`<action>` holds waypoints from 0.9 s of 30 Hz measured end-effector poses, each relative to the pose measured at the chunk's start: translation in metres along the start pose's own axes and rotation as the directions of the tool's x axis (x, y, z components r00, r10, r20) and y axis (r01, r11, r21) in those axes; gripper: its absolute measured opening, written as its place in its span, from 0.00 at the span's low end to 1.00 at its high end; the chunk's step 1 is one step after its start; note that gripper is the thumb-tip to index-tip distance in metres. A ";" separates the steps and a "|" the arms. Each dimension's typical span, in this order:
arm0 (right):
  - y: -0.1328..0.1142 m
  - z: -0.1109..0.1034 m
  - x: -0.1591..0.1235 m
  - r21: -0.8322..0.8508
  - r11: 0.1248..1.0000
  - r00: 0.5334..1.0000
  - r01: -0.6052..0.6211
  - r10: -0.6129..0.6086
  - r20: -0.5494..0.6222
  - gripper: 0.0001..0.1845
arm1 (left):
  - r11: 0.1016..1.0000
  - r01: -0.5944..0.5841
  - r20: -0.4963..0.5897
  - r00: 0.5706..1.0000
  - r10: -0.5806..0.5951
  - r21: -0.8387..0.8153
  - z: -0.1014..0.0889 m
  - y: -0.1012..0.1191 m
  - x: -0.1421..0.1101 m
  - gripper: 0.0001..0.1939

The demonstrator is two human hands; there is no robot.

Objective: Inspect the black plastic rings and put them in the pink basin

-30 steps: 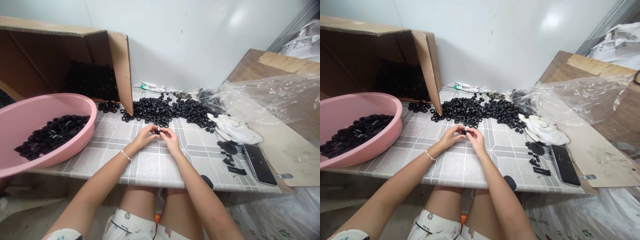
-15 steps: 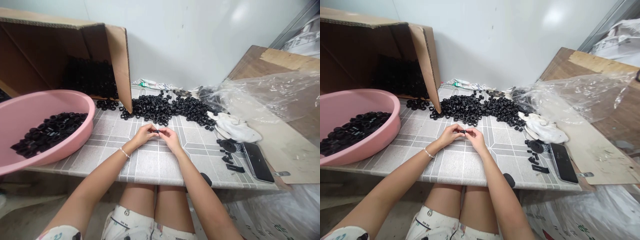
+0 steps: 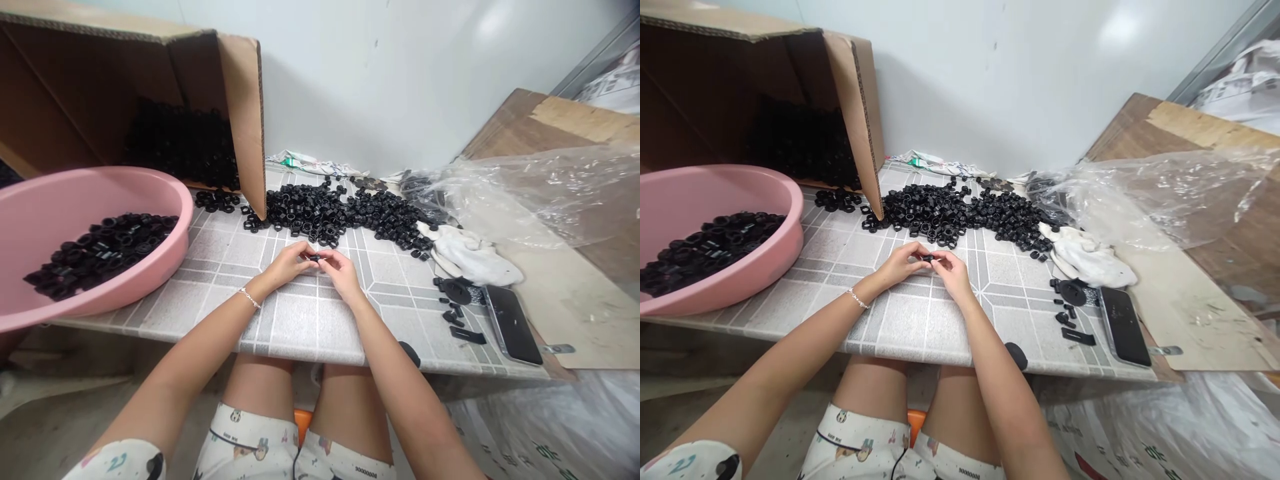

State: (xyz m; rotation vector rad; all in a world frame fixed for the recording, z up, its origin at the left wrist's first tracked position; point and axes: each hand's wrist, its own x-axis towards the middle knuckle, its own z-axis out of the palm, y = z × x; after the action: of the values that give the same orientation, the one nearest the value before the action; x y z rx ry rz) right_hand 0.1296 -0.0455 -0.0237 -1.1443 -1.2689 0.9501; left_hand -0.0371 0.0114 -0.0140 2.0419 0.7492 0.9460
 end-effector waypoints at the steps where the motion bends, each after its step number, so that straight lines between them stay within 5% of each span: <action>1: 0.001 0.000 0.000 -0.001 1.000 1.000 -0.003 0.003 0.000 0.17 | 1.000 0.005 -0.006 1.000 -0.005 -0.005 0.000 0.000 0.000 0.14; 8: 0.002 0.003 0.001 0.043 0.997 0.997 -0.071 0.071 -0.017 0.21 | 0.992 0.114 0.009 0.993 -0.114 -0.046 0.002 0.003 -0.002 0.11; 15: -0.005 0.004 -0.003 -0.040 0.995 0.994 -0.087 0.084 -0.064 0.25 | 1.000 0.010 -0.004 1.000 -0.010 -0.023 0.006 0.019 -0.003 0.10; 20: 0.000 0.006 -0.001 -0.008 0.995 0.989 -0.097 0.096 -0.115 0.31 | 0.982 0.023 -0.003 1.000 -0.024 -0.189 0.010 0.023 0.000 0.12; 27: -0.010 0.003 -0.001 0.202 0.977 0.998 -0.064 0.060 0.024 0.23 | 0.920 0.065 -0.173 0.975 -0.142 -0.387 0.006 0.014 0.006 0.18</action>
State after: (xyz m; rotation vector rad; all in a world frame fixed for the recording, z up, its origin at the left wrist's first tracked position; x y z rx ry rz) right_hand 0.1256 -0.0482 -0.0143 -1.0220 -1.1265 1.1116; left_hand -0.0263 0.0062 -0.0026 1.5724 0.7069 1.1464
